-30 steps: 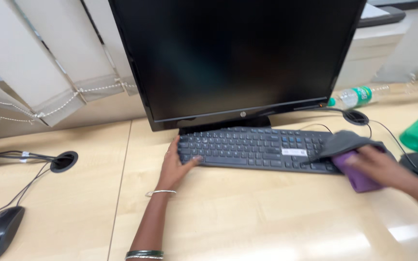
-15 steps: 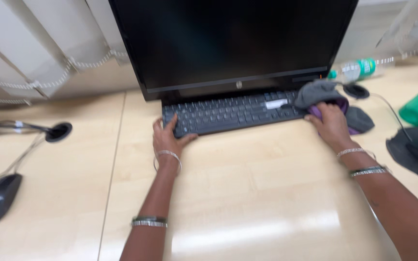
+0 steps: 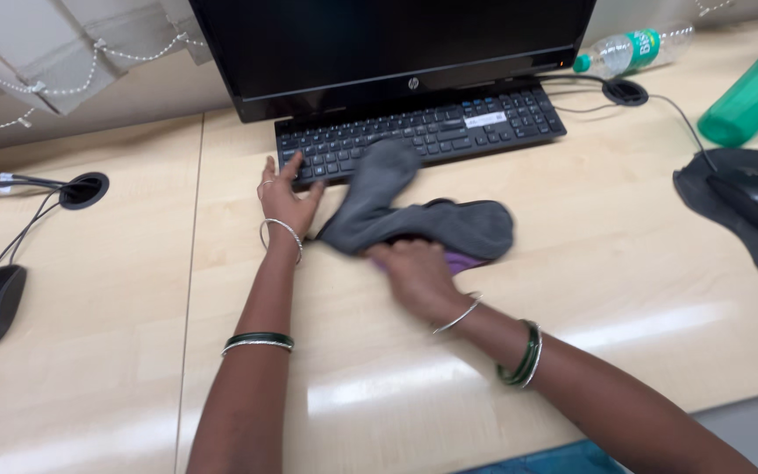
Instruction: The person wipes a computer keyboard, a monitor, and the desk surface using a cloth.
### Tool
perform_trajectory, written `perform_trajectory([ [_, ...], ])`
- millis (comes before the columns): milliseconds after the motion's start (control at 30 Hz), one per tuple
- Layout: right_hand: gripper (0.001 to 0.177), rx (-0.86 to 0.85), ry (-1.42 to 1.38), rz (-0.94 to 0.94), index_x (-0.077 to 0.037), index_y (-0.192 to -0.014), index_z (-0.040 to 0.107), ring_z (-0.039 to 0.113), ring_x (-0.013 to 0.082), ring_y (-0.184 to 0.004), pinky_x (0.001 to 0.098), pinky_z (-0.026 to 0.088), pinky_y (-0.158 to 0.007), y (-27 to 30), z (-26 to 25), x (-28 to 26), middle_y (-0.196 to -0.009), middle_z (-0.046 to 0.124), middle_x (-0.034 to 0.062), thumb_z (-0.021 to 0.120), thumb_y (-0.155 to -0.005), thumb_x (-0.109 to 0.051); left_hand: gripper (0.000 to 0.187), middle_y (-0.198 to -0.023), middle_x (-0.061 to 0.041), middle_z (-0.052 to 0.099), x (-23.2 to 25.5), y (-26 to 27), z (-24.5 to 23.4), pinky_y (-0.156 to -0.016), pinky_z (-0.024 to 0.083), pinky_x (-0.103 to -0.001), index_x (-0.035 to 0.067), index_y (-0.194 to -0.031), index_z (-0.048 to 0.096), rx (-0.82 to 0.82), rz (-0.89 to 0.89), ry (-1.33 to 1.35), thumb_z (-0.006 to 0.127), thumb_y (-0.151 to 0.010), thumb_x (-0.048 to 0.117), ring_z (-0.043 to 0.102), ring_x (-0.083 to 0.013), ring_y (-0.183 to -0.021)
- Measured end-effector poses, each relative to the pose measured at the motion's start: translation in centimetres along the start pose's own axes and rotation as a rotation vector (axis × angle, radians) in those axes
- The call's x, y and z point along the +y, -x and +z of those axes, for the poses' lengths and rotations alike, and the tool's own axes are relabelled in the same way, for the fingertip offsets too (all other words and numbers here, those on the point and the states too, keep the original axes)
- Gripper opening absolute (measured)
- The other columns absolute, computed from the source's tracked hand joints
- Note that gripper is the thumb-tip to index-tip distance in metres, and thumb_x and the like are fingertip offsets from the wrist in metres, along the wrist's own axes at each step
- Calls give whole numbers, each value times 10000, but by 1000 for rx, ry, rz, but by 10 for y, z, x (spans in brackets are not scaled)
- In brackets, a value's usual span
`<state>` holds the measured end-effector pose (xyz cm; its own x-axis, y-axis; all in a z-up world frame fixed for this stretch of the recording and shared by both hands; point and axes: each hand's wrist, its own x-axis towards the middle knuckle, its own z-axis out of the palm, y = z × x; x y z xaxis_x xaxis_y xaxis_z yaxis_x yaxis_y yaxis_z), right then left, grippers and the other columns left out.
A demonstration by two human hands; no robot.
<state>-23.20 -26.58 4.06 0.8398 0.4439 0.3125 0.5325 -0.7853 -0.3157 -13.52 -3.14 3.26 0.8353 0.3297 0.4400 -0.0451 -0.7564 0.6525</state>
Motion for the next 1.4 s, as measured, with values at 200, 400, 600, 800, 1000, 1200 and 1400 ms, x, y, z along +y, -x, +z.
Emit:
perform_trajectory([
  [200,272,-212,-167,-203,-151,-1109,753,660,352,-878,507,467,-751,54,-50,-58,-898,711,145,671,-851,-167,383,-1423,-130,660,20,46,-54,-1188,426,-391,101,-1320,691,-308,217,622,643,-950,187,583,-269,-1383],
  [400,254,-271,-911,270,-88,-1080,770,779,275,-872,431,622,-803,20,-95,-2,-1030,806,104,709,-945,-294,486,-1321,-69,681,101,100,-129,-1136,370,-467,152,-1201,749,-844,366,-93,663,-895,520,607,-244,-1268],
  [600,414,-310,-91,-63,-195,-1153,692,700,204,-1003,364,552,-861,28,-115,5,-1068,732,11,819,-760,-219,398,-1199,-76,699,123,133,-143,-1118,320,-583,166,-1116,766,-585,513,-367,681,-805,398,621,-270,-1170],
  [800,324,29,22,33,-137,-1112,720,705,262,-856,404,562,-763,2,-138,71,-966,734,65,722,-792,-92,302,-944,-181,723,124,77,-168,-815,551,-489,113,-1125,725,-100,398,22,610,-866,216,697,-381,-881],
  [1000,342,484,-78,-184,-35,-1182,765,615,168,-723,306,500,-681,-51,-243,181,-837,670,122,550,-970,125,326,-922,-176,754,169,-2,-194,-821,563,-471,130,-1101,771,75,533,36,571,-864,31,710,-355,-878],
  [1200,277,135,48,-99,-31,-1083,670,705,146,-798,237,555,-769,45,-325,291,-928,648,112,417,-1120,74,403,-1159,-120,810,168,19,-188,-987,612,-315,91,-1217,755,-846,597,218,614,-847,169,794,-234,-1072],
  [1400,418,-213,-98,510,-205,-1393,575,634,246,-1185,387,496,-1027,51,-238,220,-1324,630,75,629,-980,-249,763,-1639,-124,405,171,75,-44,-1225,298,-527,154,-1580,388,-806,511,-101,419,-996,643,313,-328,-1550],
])
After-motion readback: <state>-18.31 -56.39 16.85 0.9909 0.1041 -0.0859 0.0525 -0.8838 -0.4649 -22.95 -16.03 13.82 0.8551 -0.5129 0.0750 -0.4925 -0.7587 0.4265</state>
